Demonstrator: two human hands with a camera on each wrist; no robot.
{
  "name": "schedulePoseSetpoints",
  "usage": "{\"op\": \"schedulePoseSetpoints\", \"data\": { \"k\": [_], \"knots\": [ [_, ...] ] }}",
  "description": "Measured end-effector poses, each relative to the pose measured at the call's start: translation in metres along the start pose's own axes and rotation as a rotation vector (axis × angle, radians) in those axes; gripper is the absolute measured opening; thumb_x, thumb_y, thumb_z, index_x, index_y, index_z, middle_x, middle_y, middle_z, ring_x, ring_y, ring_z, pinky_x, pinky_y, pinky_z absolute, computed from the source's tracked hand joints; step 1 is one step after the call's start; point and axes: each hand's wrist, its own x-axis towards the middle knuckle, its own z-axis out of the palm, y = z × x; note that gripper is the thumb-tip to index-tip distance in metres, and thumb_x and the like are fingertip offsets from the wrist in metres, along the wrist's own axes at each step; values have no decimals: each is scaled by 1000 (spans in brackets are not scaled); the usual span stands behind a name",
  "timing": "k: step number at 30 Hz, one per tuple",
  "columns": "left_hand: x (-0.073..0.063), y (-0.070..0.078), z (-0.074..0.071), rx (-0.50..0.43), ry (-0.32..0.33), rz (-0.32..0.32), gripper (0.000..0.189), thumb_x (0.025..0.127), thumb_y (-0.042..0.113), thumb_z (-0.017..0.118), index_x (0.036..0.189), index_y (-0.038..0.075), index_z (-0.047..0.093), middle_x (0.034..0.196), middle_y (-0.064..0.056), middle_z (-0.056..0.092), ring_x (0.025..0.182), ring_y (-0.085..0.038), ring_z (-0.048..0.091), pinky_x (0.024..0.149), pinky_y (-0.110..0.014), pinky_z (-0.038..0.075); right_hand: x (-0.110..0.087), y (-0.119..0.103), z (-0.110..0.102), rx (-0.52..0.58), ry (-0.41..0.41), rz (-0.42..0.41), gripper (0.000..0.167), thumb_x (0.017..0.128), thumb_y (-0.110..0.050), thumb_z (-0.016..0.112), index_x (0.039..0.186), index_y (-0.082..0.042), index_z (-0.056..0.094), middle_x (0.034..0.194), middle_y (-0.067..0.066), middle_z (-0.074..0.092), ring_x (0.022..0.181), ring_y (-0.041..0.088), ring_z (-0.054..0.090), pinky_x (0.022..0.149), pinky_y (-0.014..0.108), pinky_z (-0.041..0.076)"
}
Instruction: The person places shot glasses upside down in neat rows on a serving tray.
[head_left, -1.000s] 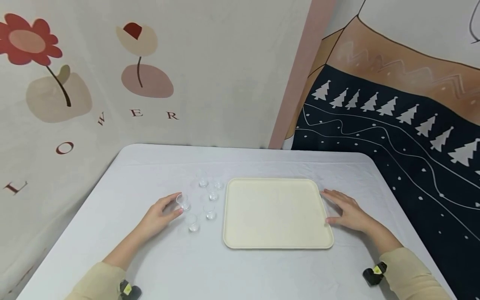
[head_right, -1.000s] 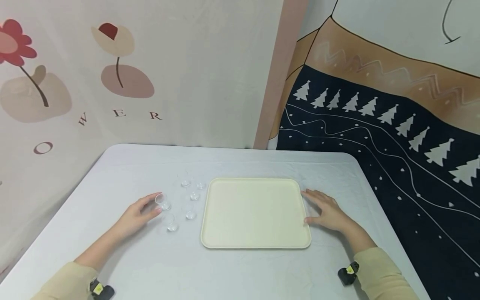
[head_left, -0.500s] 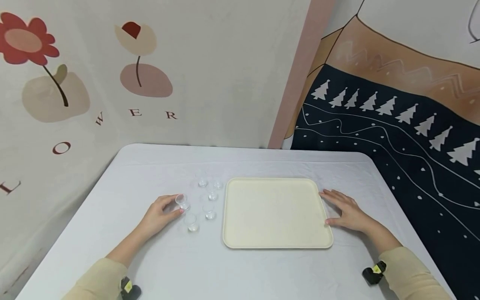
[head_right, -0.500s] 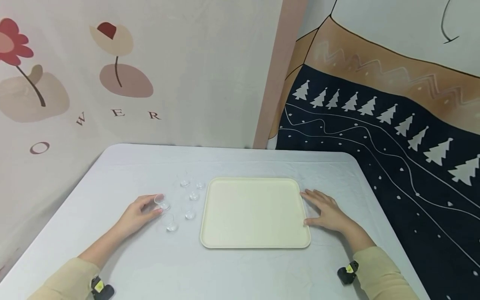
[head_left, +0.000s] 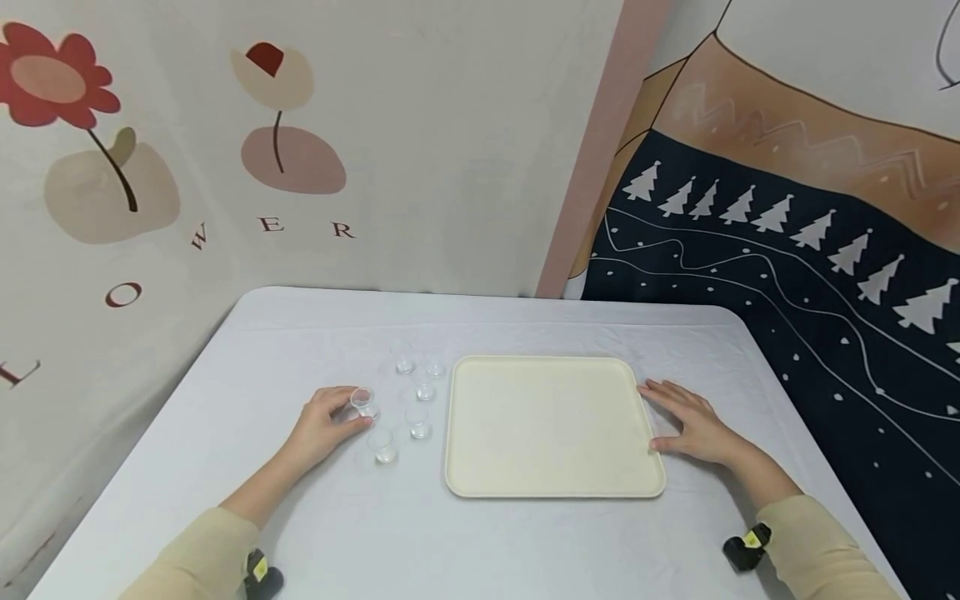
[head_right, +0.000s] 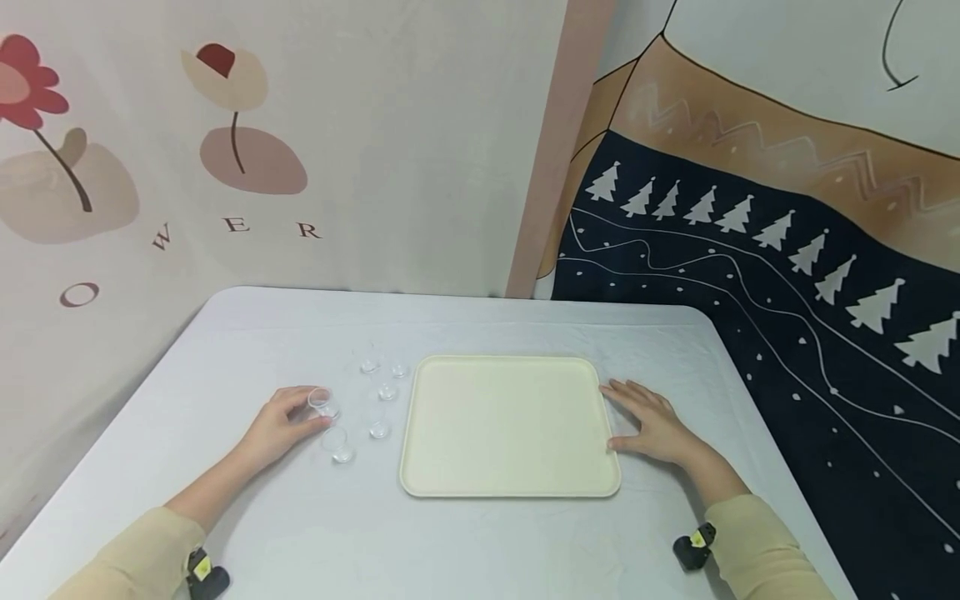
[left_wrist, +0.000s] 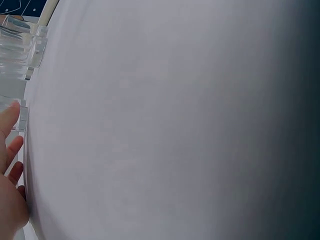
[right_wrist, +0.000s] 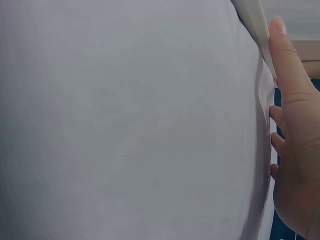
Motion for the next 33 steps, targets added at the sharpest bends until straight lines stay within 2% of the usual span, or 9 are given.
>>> {"op": "schedulePoseSetpoints", "data": {
  "k": [13, 18, 23, 29, 33],
  "knots": [
    [-2, 2, -6, -13, 29, -48, 36, 82, 25, 77, 110, 5, 67, 114, -19, 60, 111, -39, 53, 93, -55, 43, 1, 2, 2, 8, -22, 27, 89, 72, -46, 79, 145, -14, 40, 149, 23, 30, 135, 50, 16, 101, 69, 8],
    [-2, 5, -11, 8, 65, -66, 34, 82, 28, 78, 108, 8, 69, 107, -14, 61, 99, -31, 55, 82, -48, 46, 1, 2, 2, 5, -19, 30, 89, 72, -46, 79, 145, -14, 40, 150, 23, 29, 135, 49, 16, 101, 69, 7],
    [-1, 12, -17, 37, 104, -92, 34, 82, 29, 77, 109, 10, 70, 100, -10, 59, 89, -25, 50, 74, -37, 42, 0, 1, 1, 13, -23, 38, 90, 71, -47, 78, 145, -14, 40, 150, 23, 29, 136, 49, 16, 101, 69, 7],
    [0, 23, -26, 37, 159, -104, 33, 82, 25, 77, 110, 7, 69, 99, -11, 58, 86, -25, 48, 73, -36, 39, 0, 0, 1, 9, -23, 41, 90, 71, -47, 78, 146, -15, 39, 150, 22, 29, 136, 49, 15, 102, 69, 7],
    [1, 29, -28, 32, 199, -87, 33, 82, 20, 78, 110, 4, 69, 98, -14, 59, 86, -28, 49, 73, -36, 38, 0, 1, 1, 10, -22, 39, 89, 72, -47, 78, 146, -15, 39, 150, 22, 29, 136, 48, 15, 102, 69, 7]
  ]
}}
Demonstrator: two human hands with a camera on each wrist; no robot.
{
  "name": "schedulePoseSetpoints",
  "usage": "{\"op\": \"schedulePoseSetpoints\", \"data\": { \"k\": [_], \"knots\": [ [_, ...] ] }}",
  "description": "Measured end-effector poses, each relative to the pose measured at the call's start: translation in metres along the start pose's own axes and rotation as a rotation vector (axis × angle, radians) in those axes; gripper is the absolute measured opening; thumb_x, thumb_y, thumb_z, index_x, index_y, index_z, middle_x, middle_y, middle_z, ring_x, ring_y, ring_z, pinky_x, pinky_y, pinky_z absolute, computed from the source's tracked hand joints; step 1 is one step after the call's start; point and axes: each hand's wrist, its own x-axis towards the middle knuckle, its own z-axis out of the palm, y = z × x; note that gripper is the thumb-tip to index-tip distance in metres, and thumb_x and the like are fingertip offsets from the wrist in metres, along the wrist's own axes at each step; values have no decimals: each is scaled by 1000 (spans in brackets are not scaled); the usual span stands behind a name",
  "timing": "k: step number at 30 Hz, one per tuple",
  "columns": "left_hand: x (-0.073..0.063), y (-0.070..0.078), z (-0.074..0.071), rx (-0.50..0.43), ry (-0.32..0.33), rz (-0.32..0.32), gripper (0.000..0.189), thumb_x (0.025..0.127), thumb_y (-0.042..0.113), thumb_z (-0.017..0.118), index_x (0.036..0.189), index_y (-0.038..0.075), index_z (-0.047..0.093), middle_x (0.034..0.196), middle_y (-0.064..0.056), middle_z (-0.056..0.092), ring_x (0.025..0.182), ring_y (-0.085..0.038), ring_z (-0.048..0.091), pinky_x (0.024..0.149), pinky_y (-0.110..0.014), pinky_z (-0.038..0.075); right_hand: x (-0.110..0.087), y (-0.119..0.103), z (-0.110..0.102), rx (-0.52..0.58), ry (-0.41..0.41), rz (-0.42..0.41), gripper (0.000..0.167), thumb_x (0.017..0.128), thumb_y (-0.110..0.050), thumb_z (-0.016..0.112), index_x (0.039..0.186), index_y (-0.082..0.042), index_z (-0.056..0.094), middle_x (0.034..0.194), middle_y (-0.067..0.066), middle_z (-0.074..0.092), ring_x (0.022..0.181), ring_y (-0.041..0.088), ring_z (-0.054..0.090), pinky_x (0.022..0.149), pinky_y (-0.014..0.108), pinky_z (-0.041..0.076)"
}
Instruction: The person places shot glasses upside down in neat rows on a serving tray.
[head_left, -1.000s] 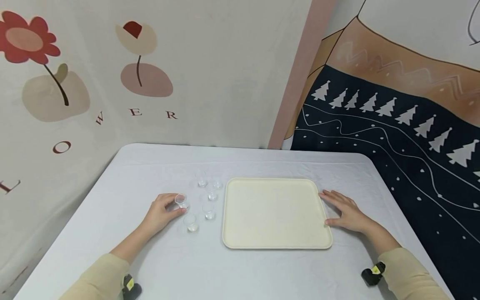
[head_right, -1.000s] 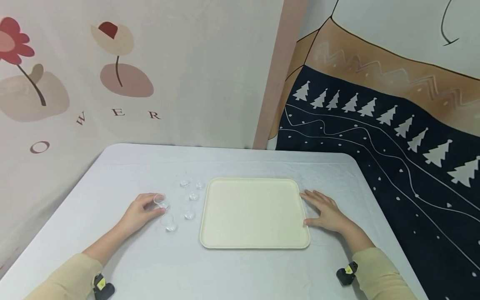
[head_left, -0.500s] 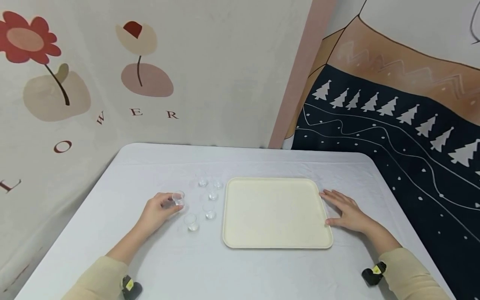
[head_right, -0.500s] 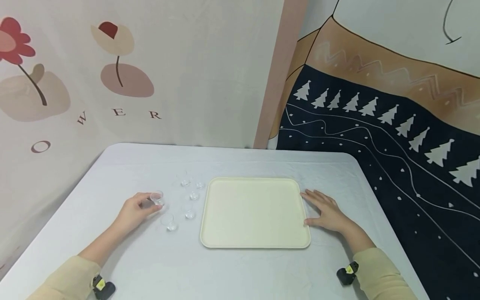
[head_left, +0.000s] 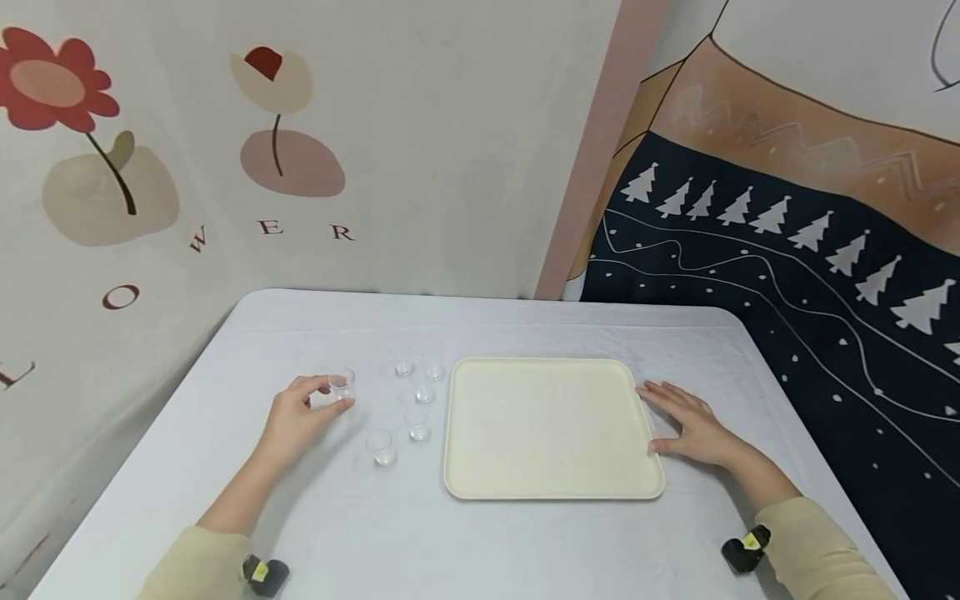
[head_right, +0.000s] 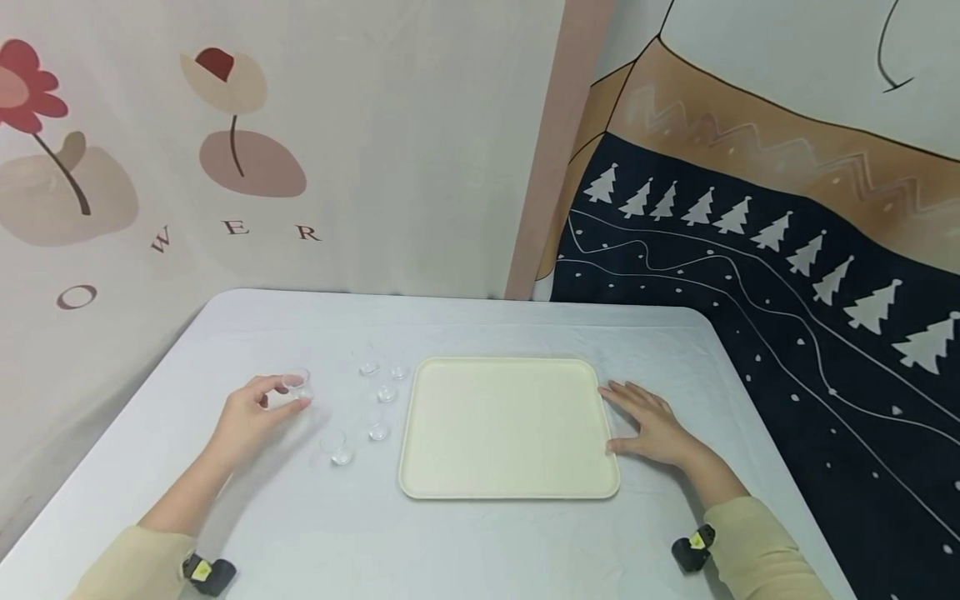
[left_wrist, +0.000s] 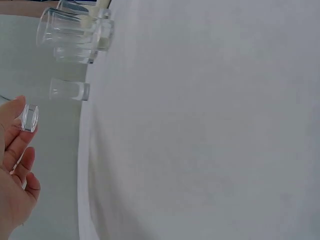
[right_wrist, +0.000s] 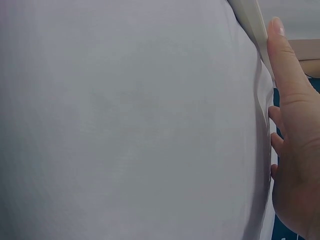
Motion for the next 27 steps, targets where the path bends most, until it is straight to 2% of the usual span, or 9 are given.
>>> {"op": "schedulePoseSetpoints", "data": {
  "k": [4, 6, 12, 21, 27],
  "knots": [
    [-1, 6, -1, -20, 37, 34, 32, 81, 15, 78, 109, 4, 69, 97, -14, 60, 89, -29, 51, 76, -35, 38, 0, 0, 1, 4, 1, 1, 89, 72, -47, 78, 146, -15, 39, 150, 22, 29, 136, 48, 15, 102, 69, 6],
    [-1, 10, 0, -28, 60, 54, 31, 79, 13, 79, 108, 4, 70, 95, -13, 61, 89, -25, 51, 76, -33, 38, 0, 0, 1, 4, 1, 1, 90, 72, -47, 78, 146, -15, 39, 150, 22, 29, 136, 48, 15, 102, 69, 6],
    [-4, 27, 2, -51, 112, 112, 30, 76, 8, 81, 104, 5, 71, 91, -11, 61, 83, -17, 48, 69, -25, 36, 0, 0, 1, 3, -4, 3, 90, 72, -47, 78, 146, -15, 39, 151, 22, 28, 137, 48, 15, 102, 69, 6],
    [-7, 51, 11, -115, 103, 137, 30, 74, 5, 81, 103, 5, 71, 90, -9, 61, 81, -14, 45, 67, -26, 35, 0, -1, 0, -1, -3, 1, 90, 72, -47, 78, 146, -15, 38, 151, 22, 28, 137, 48, 15, 102, 69, 7],
    [-10, 65, 19, -159, 91, 165, 31, 73, 3, 82, 101, 5, 71, 90, -10, 61, 81, -12, 45, 68, -31, 36, 0, -1, 1, 0, 3, -4, 91, 71, -46, 79, 146, -14, 39, 150, 23, 29, 136, 48, 15, 101, 69, 7]
  ]
}}
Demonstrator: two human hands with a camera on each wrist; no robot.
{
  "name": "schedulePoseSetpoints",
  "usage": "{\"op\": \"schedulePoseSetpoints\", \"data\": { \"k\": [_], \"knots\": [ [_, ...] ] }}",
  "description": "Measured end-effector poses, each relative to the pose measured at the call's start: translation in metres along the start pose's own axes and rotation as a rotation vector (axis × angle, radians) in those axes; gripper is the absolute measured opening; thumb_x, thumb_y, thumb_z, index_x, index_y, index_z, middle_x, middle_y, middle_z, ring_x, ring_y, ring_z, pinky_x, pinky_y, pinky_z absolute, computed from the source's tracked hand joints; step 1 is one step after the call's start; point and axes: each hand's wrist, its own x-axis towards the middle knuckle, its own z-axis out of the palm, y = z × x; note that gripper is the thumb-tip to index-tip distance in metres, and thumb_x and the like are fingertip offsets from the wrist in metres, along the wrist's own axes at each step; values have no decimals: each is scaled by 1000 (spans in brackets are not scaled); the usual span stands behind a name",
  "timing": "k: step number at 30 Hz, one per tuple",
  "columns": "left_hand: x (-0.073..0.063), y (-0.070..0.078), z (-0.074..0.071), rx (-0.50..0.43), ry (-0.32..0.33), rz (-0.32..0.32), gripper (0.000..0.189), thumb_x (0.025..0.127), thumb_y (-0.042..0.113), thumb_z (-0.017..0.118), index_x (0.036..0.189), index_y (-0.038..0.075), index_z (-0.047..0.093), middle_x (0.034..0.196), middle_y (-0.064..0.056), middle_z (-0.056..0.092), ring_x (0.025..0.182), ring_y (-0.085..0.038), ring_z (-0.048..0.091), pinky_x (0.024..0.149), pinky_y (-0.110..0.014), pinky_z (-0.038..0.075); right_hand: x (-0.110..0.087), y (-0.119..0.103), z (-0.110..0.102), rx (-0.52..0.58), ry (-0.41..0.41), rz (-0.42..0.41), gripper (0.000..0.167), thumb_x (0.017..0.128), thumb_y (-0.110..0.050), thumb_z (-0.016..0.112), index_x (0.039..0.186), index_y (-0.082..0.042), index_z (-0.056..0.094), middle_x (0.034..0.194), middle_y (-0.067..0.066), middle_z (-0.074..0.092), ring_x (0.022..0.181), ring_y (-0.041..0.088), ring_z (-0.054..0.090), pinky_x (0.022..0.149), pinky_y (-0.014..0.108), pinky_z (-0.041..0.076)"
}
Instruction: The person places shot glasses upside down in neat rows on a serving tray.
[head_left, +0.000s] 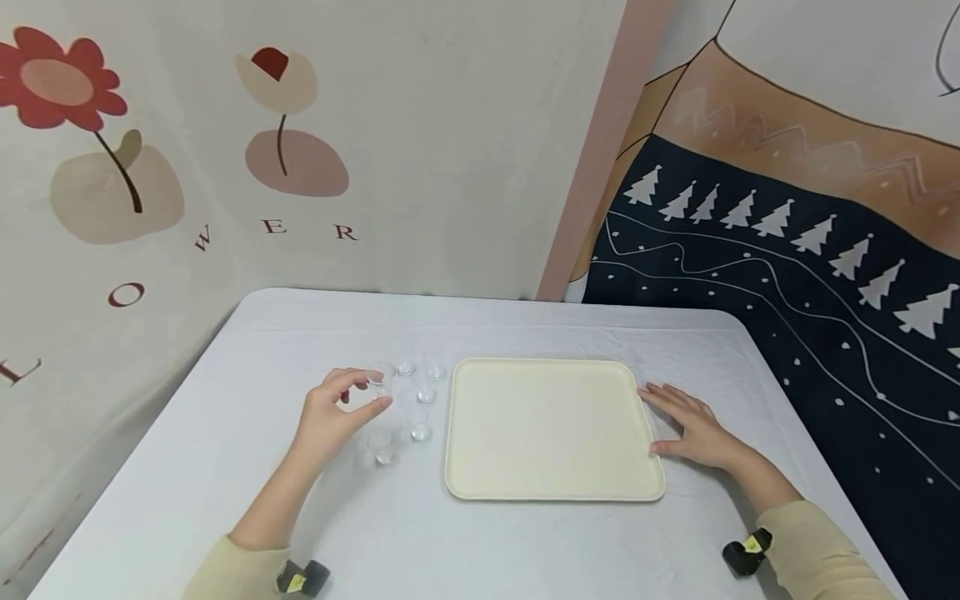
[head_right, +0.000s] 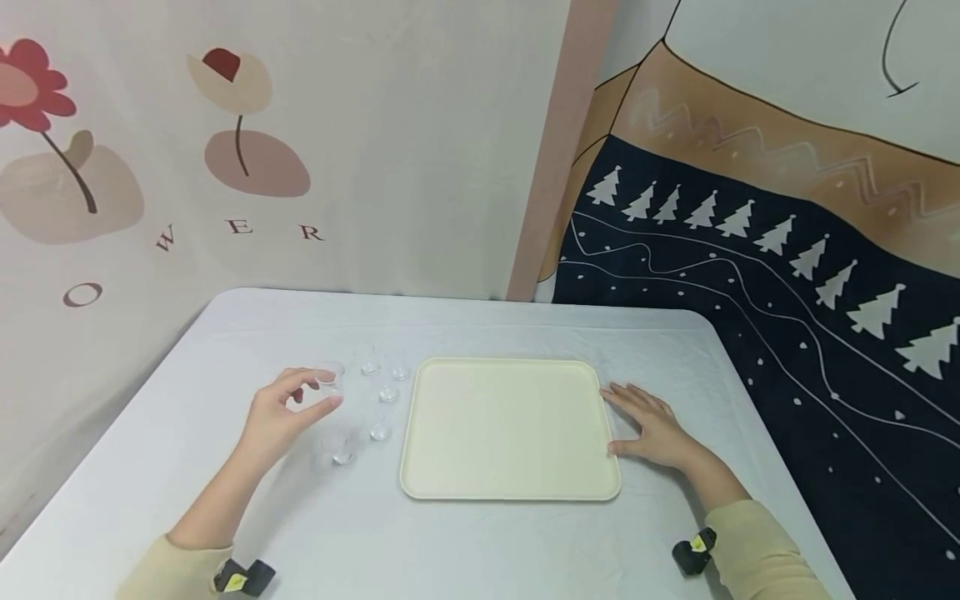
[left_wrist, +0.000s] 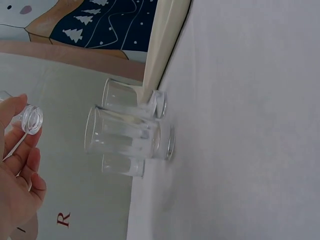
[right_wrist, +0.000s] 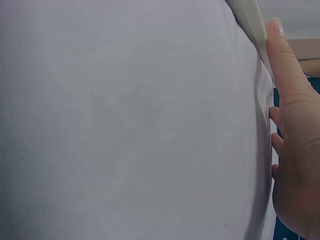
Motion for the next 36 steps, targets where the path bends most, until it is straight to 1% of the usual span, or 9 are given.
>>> {"op": "schedulePoseSetpoints", "data": {
  "k": [5, 7, 12, 16, 18, 23, 26, 30, 36],
  "knots": [
    [-2, 13, 11, -42, -5, 26, 32, 71, 3, 83, 100, 6, 71, 91, -7, 63, 82, -11, 47, 68, -31, 37, 0, -2, 0, -6, 7, -14, 89, 72, -45, 79, 145, -13, 39, 150, 24, 30, 136, 49, 16, 101, 69, 8],
    [-3, 28, 15, -63, -8, 40, 31, 71, 0, 83, 99, 4, 71, 92, -8, 64, 83, -13, 49, 69, -31, 38, -1, -3, -1, -8, 9, -17, 89, 72, -44, 79, 145, -12, 40, 149, 24, 30, 136, 49, 16, 101, 69, 8],
    [-5, 68, 23, -125, -21, 120, 30, 67, -8, 81, 93, -2, 69, 90, -11, 66, 82, -18, 52, 69, -27, 38, -3, -4, -2, -5, 12, -18, 88, 72, -43, 79, 145, -12, 40, 149, 24, 30, 135, 50, 16, 100, 70, 8],
    [-5, 77, 33, -177, -47, 166, 28, 66, -8, 82, 91, -1, 69, 87, -10, 67, 80, -19, 52, 68, -29, 38, -3, -1, 0, -8, 23, -28, 88, 72, -43, 79, 144, -12, 40, 149, 24, 31, 135, 50, 17, 100, 70, 9],
    [-5, 80, 37, -187, -65, 152, 28, 67, -7, 81, 92, -2, 69, 85, -10, 67, 79, -19, 53, 67, -31, 38, -2, 0, 1, -6, 21, -26, 88, 72, -43, 79, 145, -13, 40, 149, 24, 31, 135, 49, 17, 100, 70, 8],
    [-3, 85, 51, -204, -106, 117, 27, 68, -7, 81, 93, -4, 69, 79, -13, 63, 76, -16, 52, 67, -30, 38, -1, -1, 1, 8, 6, -7, 89, 72, -45, 79, 145, -14, 39, 150, 24, 29, 136, 49, 15, 101, 70, 6],
    [-1, 75, 66, -219, -127, 105, 29, 69, -5, 81, 96, -3, 70, 79, -12, 62, 77, -16, 52, 67, -31, 38, -1, -1, 1, 9, 3, -4, 90, 72, -45, 79, 146, -13, 39, 150, 24, 29, 136, 49, 15, 101, 70, 6],
    [2, 59, 87, -252, -149, 92, 31, 71, 1, 83, 100, 2, 71, 82, -6, 64, 79, -21, 53, 69, -35, 38, 0, 0, 1, 9, 1, -2, 90, 72, -45, 78, 146, -13, 39, 150, 24, 28, 136, 49, 14, 101, 69, 6],
    [5, 58, 107, -289, -185, 82, 30, 73, 10, 84, 101, 9, 73, 84, 2, 64, 82, -25, 55, 69, -38, 40, 0, 1, 1, 8, -3, 8, 91, 71, -46, 79, 146, -14, 39, 151, 23, 28, 137, 48, 14, 102, 69, 6]
  ]
}}
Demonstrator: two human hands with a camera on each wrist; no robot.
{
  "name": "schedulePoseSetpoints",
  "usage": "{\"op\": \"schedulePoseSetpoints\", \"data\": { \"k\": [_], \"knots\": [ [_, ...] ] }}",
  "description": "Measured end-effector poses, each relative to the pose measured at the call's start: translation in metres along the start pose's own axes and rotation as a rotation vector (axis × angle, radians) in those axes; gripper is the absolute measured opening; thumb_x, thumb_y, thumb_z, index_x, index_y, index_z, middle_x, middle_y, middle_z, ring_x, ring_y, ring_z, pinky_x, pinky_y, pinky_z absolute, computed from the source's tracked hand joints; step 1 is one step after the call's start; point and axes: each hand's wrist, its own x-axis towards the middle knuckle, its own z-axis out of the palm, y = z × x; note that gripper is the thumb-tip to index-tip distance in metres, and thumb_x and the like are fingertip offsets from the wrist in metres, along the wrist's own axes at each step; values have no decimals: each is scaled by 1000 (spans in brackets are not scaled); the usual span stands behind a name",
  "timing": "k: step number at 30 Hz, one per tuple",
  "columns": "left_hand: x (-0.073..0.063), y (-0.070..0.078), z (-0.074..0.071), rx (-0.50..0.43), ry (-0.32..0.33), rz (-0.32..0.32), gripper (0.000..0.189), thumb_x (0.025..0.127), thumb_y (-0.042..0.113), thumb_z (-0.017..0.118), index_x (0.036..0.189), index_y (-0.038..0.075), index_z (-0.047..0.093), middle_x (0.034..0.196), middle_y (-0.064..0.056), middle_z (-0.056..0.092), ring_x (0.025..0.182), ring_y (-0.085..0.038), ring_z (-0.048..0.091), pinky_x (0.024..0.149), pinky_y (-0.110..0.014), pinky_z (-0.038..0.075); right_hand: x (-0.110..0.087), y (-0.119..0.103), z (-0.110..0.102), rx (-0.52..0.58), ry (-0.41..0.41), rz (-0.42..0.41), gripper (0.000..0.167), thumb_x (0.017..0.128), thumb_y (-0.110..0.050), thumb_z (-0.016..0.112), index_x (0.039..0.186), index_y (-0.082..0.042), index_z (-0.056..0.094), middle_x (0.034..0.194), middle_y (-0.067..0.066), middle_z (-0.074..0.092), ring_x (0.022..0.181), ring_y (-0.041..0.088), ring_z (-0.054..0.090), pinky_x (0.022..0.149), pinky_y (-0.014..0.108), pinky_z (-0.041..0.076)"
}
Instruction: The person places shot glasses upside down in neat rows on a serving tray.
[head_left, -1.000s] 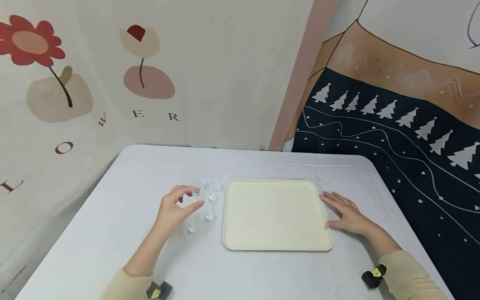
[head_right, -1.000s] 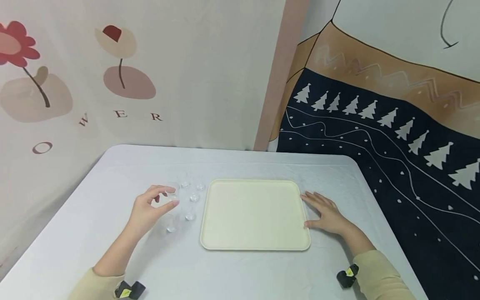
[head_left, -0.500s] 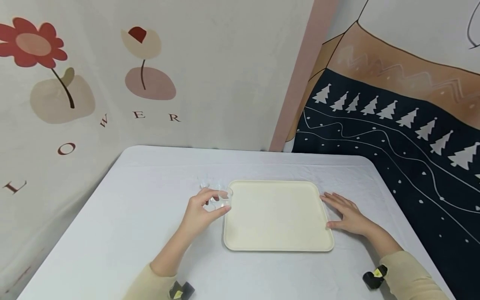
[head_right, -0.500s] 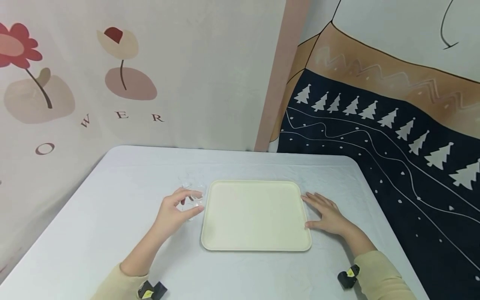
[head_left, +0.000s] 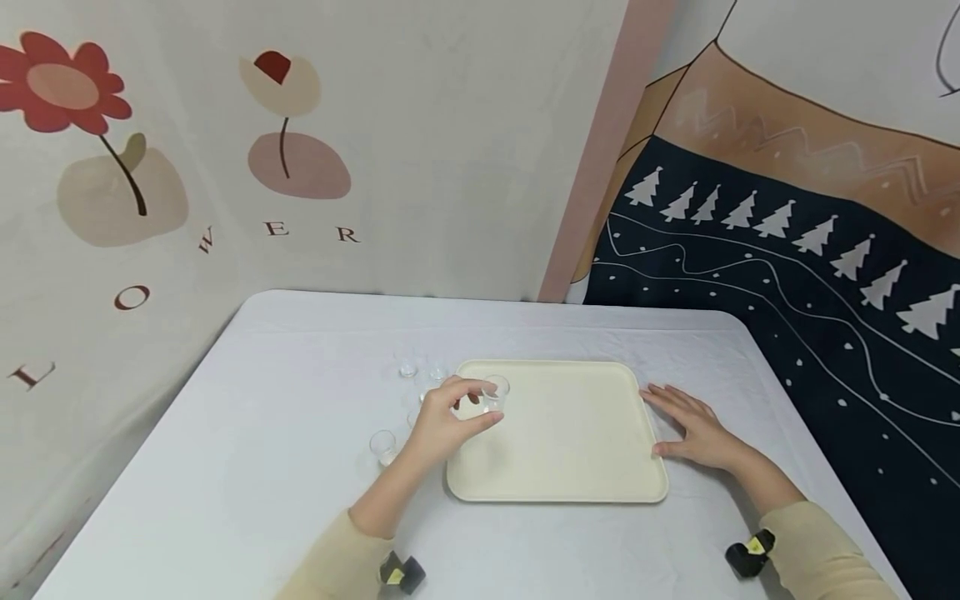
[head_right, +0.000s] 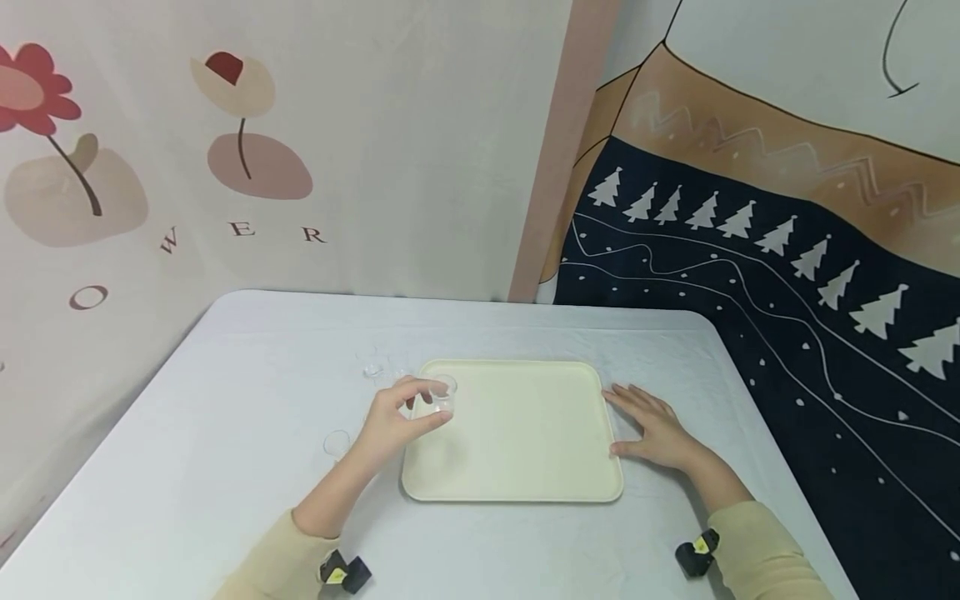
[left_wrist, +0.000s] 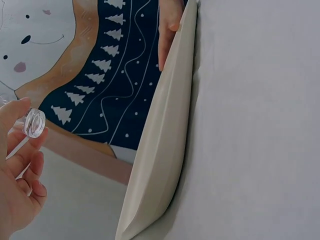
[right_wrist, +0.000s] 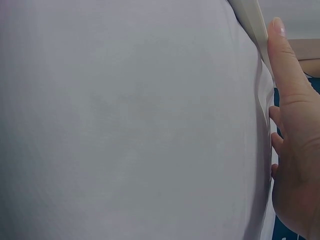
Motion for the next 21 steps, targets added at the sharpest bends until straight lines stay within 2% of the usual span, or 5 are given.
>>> {"op": "schedulePoseSetpoints", "data": {
  "k": [5, 12, 21],
  "knots": [
    [4, 1, 15, -5, -24, -15, 30, 74, 11, 83, 102, 9, 73, 84, 4, 62, 80, -28, 54, 67, -36, 39, -1, 0, 0, -2, 3, -3, 90, 71, -45, 79, 146, -13, 39, 150, 23, 28, 136, 49, 14, 101, 70, 6],
    [11, -1, 35, -7, -63, -45, 29, 76, 16, 82, 103, 12, 73, 88, 8, 64, 82, -18, 55, 68, -34, 40, -1, -1, -1, -8, 1, -6, 91, 71, -46, 78, 146, -13, 39, 151, 23, 28, 136, 48, 14, 102, 69, 6],
    [20, -5, 57, -30, -103, -48, 29, 78, 19, 81, 104, 10, 73, 92, 7, 67, 84, -16, 54, 67, -35, 43, -1, 1, -1, -6, -1, -8, 90, 71, -47, 78, 146, -14, 39, 151, 23, 27, 137, 48, 14, 102, 69, 6]
  ]
}}
